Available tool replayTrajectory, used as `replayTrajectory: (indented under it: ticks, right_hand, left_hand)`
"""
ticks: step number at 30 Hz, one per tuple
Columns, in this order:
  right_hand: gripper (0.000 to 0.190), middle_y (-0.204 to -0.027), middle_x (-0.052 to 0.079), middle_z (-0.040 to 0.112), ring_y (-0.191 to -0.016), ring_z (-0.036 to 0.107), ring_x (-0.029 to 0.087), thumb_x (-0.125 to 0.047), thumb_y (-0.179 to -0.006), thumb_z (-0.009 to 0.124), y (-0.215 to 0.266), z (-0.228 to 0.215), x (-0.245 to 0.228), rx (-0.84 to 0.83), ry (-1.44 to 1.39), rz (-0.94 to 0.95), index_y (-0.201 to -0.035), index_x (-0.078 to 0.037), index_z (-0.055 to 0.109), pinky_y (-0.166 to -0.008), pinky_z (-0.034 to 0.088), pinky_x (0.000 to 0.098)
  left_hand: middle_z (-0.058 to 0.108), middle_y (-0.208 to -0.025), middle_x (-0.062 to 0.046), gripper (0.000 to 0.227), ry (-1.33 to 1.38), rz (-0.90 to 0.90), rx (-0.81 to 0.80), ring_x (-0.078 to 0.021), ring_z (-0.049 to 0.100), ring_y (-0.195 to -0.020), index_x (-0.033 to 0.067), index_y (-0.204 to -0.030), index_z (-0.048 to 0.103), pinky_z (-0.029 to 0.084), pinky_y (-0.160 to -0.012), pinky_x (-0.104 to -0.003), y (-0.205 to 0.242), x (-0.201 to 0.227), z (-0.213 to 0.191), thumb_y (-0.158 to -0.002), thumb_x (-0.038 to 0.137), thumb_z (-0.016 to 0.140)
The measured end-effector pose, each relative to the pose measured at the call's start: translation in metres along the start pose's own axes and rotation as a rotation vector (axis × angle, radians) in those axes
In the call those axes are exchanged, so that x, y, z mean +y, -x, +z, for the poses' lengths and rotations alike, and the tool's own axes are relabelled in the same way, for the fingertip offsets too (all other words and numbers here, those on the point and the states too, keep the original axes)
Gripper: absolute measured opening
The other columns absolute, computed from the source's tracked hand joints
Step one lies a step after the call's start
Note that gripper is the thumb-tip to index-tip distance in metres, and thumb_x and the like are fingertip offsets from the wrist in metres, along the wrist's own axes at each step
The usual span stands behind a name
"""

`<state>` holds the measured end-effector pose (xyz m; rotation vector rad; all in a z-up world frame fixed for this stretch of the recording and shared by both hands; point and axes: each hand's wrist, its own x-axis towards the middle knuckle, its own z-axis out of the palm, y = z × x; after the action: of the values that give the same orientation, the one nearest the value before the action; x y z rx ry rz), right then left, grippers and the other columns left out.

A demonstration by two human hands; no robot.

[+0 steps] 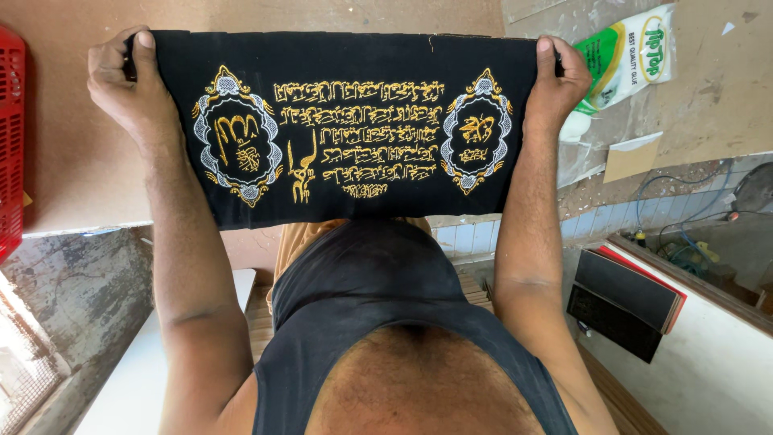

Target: The person applies glue to a rectangular cardboard piece using a small block, then places a black embroidered cloth onto the glued surface and presses it down. The person repeats this process with a second cardboard piece and cloth.

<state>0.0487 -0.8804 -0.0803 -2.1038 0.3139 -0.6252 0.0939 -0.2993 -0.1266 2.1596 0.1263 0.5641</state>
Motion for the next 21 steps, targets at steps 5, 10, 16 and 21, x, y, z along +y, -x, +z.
replayTrajectory:
  ticks: [5, 10, 16, 21]
  right_hand:
    - [0.016, -0.088, 0.004, 0.072, -0.081, 0.060, 0.012, -0.013, -0.098, 0.083, -0.004, 0.003, -0.003, -0.021, -0.021, 0.098, -0.100, 0.002, 0.079, -0.074, 0.050, 0.0275]
    - [0.017, -0.082, 0.001, 0.069, -0.074, 0.056, 0.009, -0.014, -0.097, 0.084, -0.007, 0.001, -0.001, -0.037, 0.056, 0.099, -0.096, 0.002, 0.078, -0.068, 0.047, 0.0254]
    - [0.020, -0.086, 0.002, 0.070, -0.078, 0.060, 0.010, -0.014, -0.097, 0.084, -0.014, 0.002, 0.006, -0.078, 0.040, 0.106, -0.097, 0.004, 0.076, -0.073, 0.051, 0.0263]
    - [0.021, -0.085, 0.003, 0.069, -0.078, 0.058, 0.010, -0.016, -0.099, 0.084, -0.018, -0.005, 0.009, -0.151, -0.003, 0.190, -0.097, 0.004, 0.075, -0.074, 0.051, 0.0266]
  left_hand:
    - [0.067, -0.091, -0.005, 0.015, 0.026, -0.125, -0.024, -0.0126, 0.056, -0.080, 0.0009, -0.097, 0.079, 0.045, -0.068, -0.030, -0.001, -0.010, 0.001, -0.107, 0.010, 0.085]
    - [0.071, -0.093, -0.006, 0.006, 0.102, -0.100, -0.080, -0.0127, 0.059, -0.081, -0.0007, -0.101, 0.079, 0.049, -0.071, -0.031, -0.005, -0.012, -0.003, -0.103, 0.004, 0.079]
    - [0.071, -0.089, -0.007, 0.008, 0.057, -0.063, -0.107, -0.0137, 0.059, -0.079, -0.0037, -0.100, 0.075, 0.048, -0.070, -0.033, -0.009, -0.013, -0.004, -0.102, 0.004, 0.077]
    - [0.068, -0.086, -0.004, 0.010, 0.123, -0.186, -0.170, -0.0106, 0.056, -0.079, -0.0040, -0.100, 0.071, 0.049, -0.071, -0.031, -0.013, -0.011, -0.005, -0.102, 0.005, 0.074]
